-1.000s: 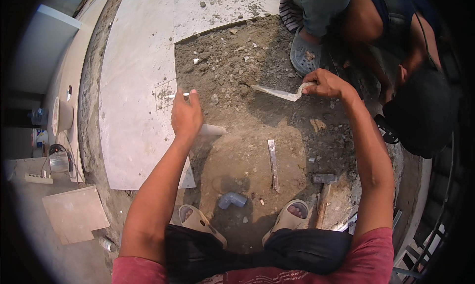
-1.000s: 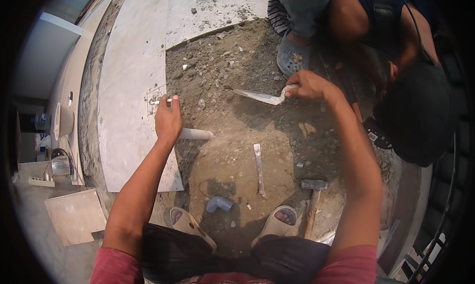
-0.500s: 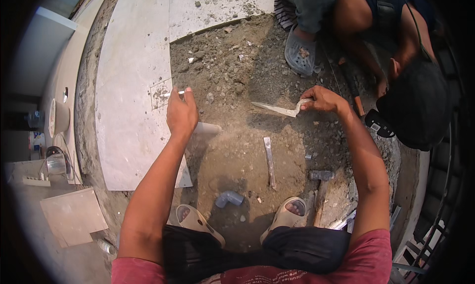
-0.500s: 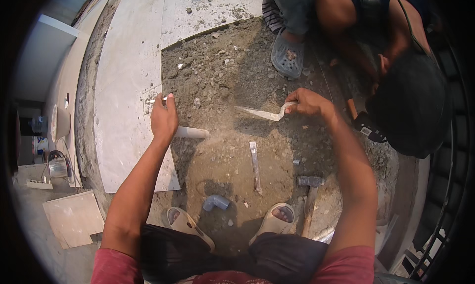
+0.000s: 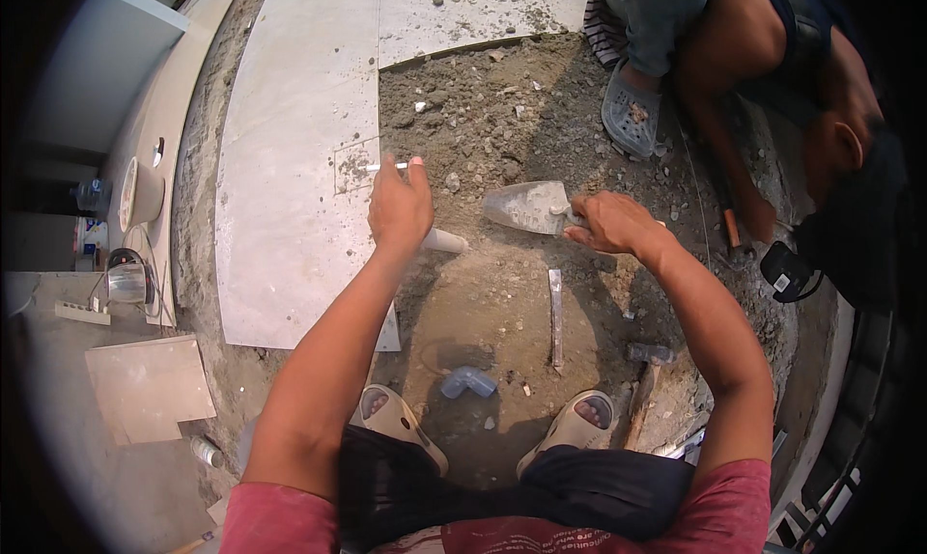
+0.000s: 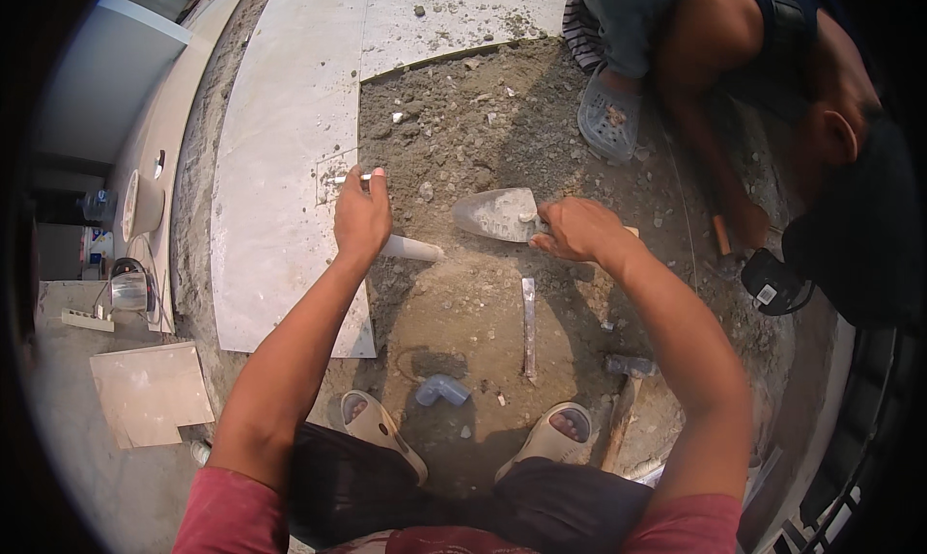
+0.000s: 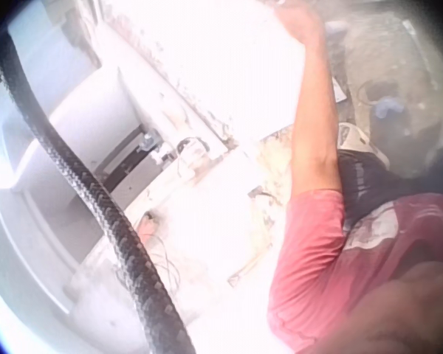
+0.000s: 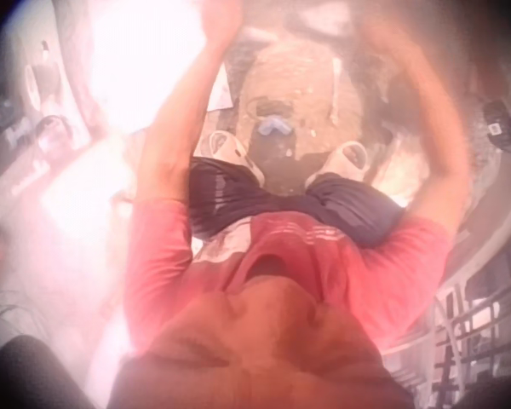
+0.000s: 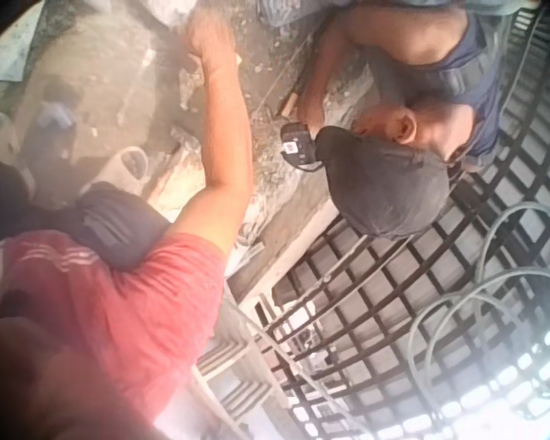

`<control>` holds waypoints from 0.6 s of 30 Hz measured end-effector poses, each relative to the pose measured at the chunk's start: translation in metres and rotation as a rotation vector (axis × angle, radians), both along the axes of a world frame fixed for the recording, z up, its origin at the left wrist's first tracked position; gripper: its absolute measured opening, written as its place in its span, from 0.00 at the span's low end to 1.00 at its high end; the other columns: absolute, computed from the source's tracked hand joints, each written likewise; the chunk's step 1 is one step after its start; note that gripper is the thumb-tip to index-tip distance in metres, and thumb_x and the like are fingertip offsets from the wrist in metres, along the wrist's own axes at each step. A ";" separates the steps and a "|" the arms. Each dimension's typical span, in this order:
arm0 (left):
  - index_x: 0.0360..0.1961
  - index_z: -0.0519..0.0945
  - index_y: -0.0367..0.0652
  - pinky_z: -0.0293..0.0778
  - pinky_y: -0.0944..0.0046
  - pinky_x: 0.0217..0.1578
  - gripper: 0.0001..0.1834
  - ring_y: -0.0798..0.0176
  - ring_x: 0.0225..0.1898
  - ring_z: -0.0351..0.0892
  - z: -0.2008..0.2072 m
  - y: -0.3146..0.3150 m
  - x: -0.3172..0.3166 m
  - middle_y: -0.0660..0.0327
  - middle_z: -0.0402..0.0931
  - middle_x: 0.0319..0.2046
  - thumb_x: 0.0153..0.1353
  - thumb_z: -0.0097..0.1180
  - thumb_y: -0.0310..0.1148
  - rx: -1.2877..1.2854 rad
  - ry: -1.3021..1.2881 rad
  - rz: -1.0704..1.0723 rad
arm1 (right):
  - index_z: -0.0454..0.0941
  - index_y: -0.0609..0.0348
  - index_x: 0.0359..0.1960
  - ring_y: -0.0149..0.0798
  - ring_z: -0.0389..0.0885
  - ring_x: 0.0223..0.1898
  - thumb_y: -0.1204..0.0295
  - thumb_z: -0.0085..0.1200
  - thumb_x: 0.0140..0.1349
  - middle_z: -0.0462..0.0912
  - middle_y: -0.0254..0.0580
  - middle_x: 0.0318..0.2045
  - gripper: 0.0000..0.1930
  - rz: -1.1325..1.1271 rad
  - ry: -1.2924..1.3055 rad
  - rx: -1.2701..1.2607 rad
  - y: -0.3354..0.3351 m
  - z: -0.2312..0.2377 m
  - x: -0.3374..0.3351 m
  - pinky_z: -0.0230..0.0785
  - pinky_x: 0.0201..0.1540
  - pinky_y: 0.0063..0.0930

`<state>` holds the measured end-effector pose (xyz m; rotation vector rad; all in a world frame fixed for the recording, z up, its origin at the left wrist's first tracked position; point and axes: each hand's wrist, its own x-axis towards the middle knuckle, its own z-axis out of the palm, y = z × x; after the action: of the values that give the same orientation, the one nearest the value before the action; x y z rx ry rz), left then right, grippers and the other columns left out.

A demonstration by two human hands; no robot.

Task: The person uses a hammer to tap a white PVC pipe into a hole in the floor. They then use a trowel to spread cement around the pipe and measure the area with a tape measure.

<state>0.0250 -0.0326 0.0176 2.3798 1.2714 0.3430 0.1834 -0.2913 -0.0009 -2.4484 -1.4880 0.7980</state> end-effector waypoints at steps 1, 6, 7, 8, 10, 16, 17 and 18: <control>0.63 0.67 0.32 0.67 0.50 0.57 0.35 0.41 0.57 0.73 0.001 0.001 -0.002 0.39 0.73 0.55 0.68 0.43 0.53 0.007 0.001 0.004 | 0.76 0.63 0.38 0.57 0.81 0.41 0.64 0.55 0.61 0.82 0.56 0.35 0.13 0.065 -0.092 -0.068 0.006 -0.004 -0.013 0.73 0.44 0.48; 0.63 0.67 0.33 0.67 0.49 0.58 0.35 0.41 0.58 0.72 0.007 -0.006 0.004 0.41 0.73 0.55 0.68 0.42 0.53 -0.015 0.010 -0.009 | 0.77 0.64 0.36 0.55 0.82 0.41 0.66 0.52 0.61 0.81 0.54 0.36 0.12 0.137 -0.079 0.055 -0.009 -0.073 -0.051 0.74 0.45 0.46; 0.63 0.67 0.33 0.67 0.49 0.58 0.35 0.41 0.58 0.72 0.005 -0.006 0.003 0.41 0.73 0.55 0.68 0.42 0.53 -0.010 0.006 -0.008 | 0.77 0.64 0.36 0.56 0.82 0.41 0.66 0.52 0.61 0.81 0.54 0.37 0.12 0.144 -0.026 0.084 -0.015 -0.077 -0.064 0.74 0.45 0.46; 0.63 0.67 0.33 0.67 0.49 0.58 0.35 0.41 0.58 0.72 0.004 -0.004 0.001 0.41 0.73 0.55 0.68 0.42 0.53 0.000 0.003 -0.004 | 0.77 0.64 0.36 0.55 0.82 0.41 0.66 0.52 0.61 0.81 0.54 0.38 0.12 0.134 0.002 0.084 -0.021 -0.073 -0.076 0.74 0.45 0.45; 0.63 0.67 0.33 0.66 0.49 0.58 0.35 0.41 0.58 0.72 0.006 -0.001 0.001 0.41 0.73 0.55 0.68 0.42 0.53 0.010 -0.012 -0.012 | 0.77 0.64 0.36 0.55 0.82 0.41 0.66 0.52 0.61 0.81 0.53 0.39 0.12 0.150 0.054 0.064 -0.043 -0.061 -0.103 0.74 0.45 0.45; 0.65 0.66 0.34 0.64 0.50 0.60 0.35 0.42 0.60 0.70 -0.006 0.006 0.000 0.43 0.70 0.59 0.68 0.41 0.53 -0.034 0.032 -0.056 | 0.76 0.63 0.37 0.56 0.81 0.41 0.64 0.53 0.60 0.80 0.51 0.40 0.13 0.126 0.238 -0.055 -0.089 -0.003 -0.114 0.73 0.46 0.46; 0.66 0.64 0.35 0.62 0.50 0.62 0.35 0.43 0.63 0.67 -0.003 0.006 0.000 0.44 0.67 0.62 0.69 0.41 0.53 -0.099 0.055 -0.064 | 0.77 0.63 0.38 0.57 0.81 0.41 0.63 0.53 0.60 0.80 0.51 0.40 0.14 0.081 0.248 -0.035 -0.098 0.000 -0.109 0.73 0.45 0.46; 0.66 0.65 0.35 0.62 0.50 0.62 0.35 0.43 0.63 0.67 0.000 0.005 0.000 0.44 0.68 0.61 0.69 0.41 0.53 -0.100 0.050 -0.067 | 0.76 0.64 0.37 0.58 0.80 0.39 0.63 0.52 0.60 0.81 0.53 0.37 0.14 -0.023 0.210 0.039 -0.107 -0.007 -0.105 0.73 0.46 0.46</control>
<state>0.0255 -0.0281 0.0171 2.3529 1.1990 0.1969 0.0780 -0.3982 -0.0084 -2.2688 -1.3833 0.9778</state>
